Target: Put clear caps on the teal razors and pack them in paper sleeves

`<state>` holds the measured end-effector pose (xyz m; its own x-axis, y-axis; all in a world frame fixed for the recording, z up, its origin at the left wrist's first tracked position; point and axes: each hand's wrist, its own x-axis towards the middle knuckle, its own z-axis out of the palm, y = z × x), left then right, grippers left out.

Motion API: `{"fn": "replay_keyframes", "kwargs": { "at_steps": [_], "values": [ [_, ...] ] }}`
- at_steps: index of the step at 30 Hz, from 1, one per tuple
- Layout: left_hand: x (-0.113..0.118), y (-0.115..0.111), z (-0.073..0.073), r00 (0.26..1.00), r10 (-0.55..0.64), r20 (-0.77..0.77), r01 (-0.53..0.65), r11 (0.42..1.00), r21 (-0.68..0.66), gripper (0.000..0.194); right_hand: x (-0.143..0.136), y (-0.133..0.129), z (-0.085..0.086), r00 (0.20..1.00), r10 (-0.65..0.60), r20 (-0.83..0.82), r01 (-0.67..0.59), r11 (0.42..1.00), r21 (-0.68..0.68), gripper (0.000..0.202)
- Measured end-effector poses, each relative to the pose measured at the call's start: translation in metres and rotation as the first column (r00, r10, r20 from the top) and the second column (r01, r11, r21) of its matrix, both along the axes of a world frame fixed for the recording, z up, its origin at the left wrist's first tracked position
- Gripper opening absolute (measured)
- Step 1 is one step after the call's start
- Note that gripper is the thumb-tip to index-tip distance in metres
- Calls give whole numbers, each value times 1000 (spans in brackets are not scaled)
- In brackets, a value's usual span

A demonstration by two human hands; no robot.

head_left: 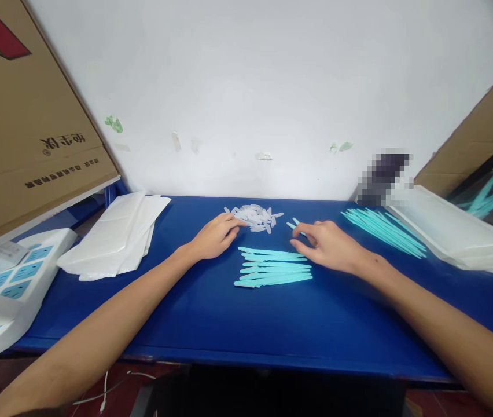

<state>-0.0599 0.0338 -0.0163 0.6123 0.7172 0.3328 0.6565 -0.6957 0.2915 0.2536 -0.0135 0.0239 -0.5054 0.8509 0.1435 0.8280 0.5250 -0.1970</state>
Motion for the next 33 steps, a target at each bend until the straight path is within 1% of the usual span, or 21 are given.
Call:
{"fn": "replay_keyframes", "kwargs": {
  "at_steps": [2,4,6,8,11,14,16,18,20,23,25,29,33],
  "values": [
    [4,0,0,999,-28,39,28,1000,-3,40,-5,-4,-1,995,98,-16,-98,995,-21,36],
    [8,3,2,997,-32,69,32,999,-1,38,-7,-6,-3,978,206,-29,-206,979,12,35],
    [14,8,7,999,-33,33,33,999,4,36,-8,-7,-5,960,277,-39,-276,960,39,32],
    [21,15,13,998,-32,-50,32,999,4,36,-8,-7,-8,958,284,-49,-283,959,27,28],
    [35,25,20,981,-6,-194,14,999,42,37,-9,-8,-9,969,239,-56,-240,971,-11,29],
    [46,28,21,949,18,-315,19,993,114,35,-10,-7,-9,970,241,-35,-242,970,-35,34],
    [47,26,17,941,26,-338,27,988,151,33,-11,-6,-10,966,258,-21,-259,965,-45,35],
    [40,21,14,949,19,-315,37,985,170,33,-11,-5,-10,964,263,-28,-264,962,-62,35],
    [29,14,11,963,-16,-270,62,984,165,34,-11,-3,-11,966,257,-41,-259,962,-87,35],
    [7,4,9,975,-78,-209,107,985,134,36,-12,-2,-12,968,245,-51,-249,962,-108,36],
    [-6,-1,9,975,-97,-199,118,988,100,37,-12,-1,-14,970,237,-53,-241,965,-99,36],
    [-26,-7,10,987,-62,-145,69,997,42,38,-16,2,-19,974,223,-48,-226,972,-69,35],
    [-30,-8,15,995,-17,-98,16,1000,-13,35,-20,5,-21,972,229,-50,-232,971,-51,36]
  ]
}}
